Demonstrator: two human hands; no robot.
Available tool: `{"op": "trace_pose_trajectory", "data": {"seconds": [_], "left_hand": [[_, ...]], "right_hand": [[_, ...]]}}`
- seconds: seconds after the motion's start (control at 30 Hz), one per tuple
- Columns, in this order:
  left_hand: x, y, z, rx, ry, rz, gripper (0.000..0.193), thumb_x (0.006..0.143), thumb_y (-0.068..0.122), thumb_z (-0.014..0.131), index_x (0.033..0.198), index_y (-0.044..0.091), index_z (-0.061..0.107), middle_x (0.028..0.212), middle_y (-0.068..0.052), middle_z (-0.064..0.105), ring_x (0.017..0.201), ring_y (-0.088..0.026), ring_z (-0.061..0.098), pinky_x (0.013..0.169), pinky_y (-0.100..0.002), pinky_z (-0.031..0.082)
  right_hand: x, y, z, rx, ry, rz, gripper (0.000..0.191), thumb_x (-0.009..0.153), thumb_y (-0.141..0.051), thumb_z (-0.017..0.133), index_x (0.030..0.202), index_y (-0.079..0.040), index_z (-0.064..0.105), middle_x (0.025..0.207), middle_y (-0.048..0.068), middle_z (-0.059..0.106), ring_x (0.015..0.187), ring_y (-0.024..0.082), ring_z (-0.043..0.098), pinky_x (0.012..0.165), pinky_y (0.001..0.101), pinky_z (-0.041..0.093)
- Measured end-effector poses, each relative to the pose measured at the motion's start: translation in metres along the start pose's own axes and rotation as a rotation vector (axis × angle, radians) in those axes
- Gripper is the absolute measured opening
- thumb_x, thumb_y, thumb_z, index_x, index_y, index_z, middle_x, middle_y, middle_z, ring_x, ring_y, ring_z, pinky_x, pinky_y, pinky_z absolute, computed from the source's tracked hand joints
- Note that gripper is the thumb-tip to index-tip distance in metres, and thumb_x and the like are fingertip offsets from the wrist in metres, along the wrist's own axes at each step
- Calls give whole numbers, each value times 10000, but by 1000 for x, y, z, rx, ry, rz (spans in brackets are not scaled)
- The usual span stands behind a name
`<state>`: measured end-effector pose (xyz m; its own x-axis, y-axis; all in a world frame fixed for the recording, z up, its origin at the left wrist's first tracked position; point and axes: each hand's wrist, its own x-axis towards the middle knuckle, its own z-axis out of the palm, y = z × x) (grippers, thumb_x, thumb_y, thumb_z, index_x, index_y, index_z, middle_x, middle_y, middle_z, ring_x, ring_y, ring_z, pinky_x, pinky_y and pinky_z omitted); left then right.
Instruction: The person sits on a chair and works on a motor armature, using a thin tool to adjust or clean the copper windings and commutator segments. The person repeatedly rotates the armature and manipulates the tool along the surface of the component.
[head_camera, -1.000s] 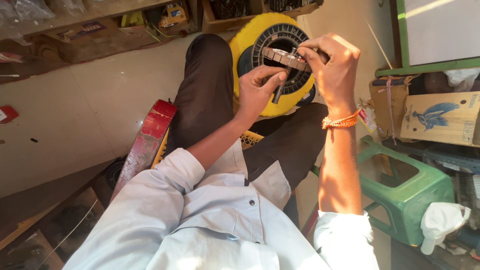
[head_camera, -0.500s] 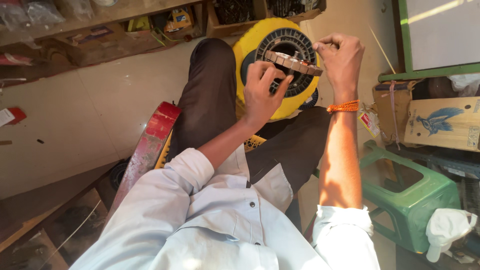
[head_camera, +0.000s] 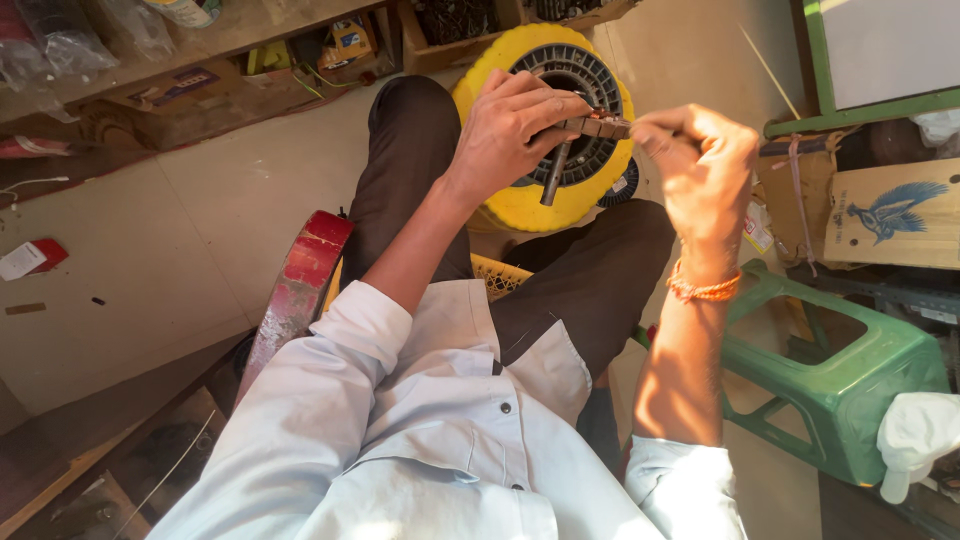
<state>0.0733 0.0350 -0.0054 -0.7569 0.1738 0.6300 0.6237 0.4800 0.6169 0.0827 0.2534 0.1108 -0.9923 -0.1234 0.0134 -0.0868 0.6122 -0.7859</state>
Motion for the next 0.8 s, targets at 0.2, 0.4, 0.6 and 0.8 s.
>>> {"op": "trace_pose_trajectory", "data": {"seconds": [0.2,0.4,0.6,0.8], "left_hand": [[5,-3,-2,25,-64,-28,318,876,255,845,1173,203,744,1121,84,745,962,-149,625,802,-346,414],[14,-1,-8,37,-165,-27,366,839,227,845,1190,184,750,1056,56,716,958,-188,620,788,-368,417],[17,0,-13,-7,-158,-24,377,810,190,843,1181,196,777,1068,52,719,965,-206,627,830,-380,456],[18,-3,-14,-16,-196,-21,372,816,186,850,1182,185,782,1060,42,719,955,-216,629,834,-384,467]], "right_hand": [[-23,-13,16,-76,22,-64,68,928,25,760,996,16,765,753,-29,640,643,13,442,563,238,374],[-29,7,32,-66,40,-99,73,925,25,777,994,19,754,708,-19,539,608,33,404,553,234,346],[-31,35,43,194,127,59,58,990,-38,771,1014,-4,730,713,-66,512,636,11,399,579,212,348],[-40,39,50,145,165,32,73,991,-52,765,1031,3,740,733,-60,572,628,10,412,562,206,333]]}}
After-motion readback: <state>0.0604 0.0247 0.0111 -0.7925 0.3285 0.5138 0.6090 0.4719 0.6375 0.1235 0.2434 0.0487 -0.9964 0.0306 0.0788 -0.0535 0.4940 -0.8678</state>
